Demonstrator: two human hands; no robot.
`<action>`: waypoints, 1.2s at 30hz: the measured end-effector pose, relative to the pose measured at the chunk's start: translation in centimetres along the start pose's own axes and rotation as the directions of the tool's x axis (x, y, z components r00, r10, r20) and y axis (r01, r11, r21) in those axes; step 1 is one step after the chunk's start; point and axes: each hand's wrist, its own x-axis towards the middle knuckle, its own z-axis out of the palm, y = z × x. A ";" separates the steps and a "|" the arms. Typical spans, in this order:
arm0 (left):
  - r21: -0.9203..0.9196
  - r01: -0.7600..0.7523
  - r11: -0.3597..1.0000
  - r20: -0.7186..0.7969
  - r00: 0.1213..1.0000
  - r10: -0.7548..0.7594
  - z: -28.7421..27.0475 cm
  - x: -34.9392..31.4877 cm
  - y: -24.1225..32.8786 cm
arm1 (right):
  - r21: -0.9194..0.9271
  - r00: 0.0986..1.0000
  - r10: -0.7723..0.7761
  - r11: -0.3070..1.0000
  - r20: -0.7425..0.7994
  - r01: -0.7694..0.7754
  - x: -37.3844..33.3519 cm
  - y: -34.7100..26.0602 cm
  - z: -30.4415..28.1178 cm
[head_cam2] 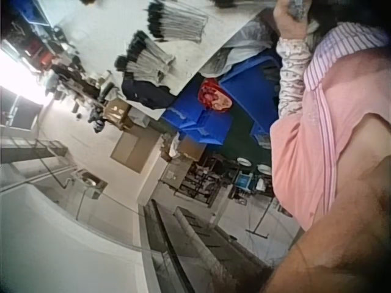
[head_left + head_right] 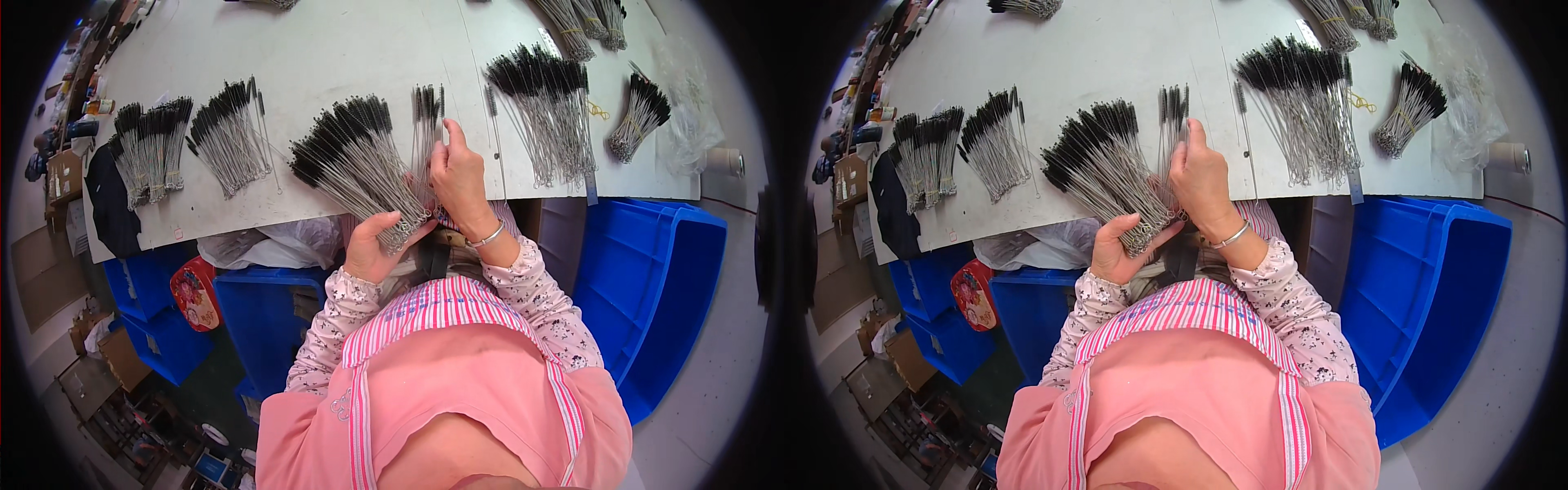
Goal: The person gathers bundles of metal wire brushes with black bristles from a white table. They align the bundles in their hands and secure them with rubber bands. The person places the finished bundles back on the table and repeats the process with new sets of brushes.
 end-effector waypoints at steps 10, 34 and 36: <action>0.194 -0.029 0.981 -0.096 0.994 0.048 0.3 -0.2 1.4 | -0.014 0.984 -0.039 0.999 0.172 0.042 0.5 -3.4 0.5; 0.291 -0.316 0.903 -0.169 0.912 0.373 2.7 0.5 2.0 | 0.692 0.789 0.291 0.379 0.542 -0.615 -0.2 -4.7 0.4; 0.460 -0.442 0.770 -0.131 0.824 0.552 2.5 1.6 1.1 | 0.699 0.838 0.223 0.468 0.498 -0.540 -0.8 -4.9 1.4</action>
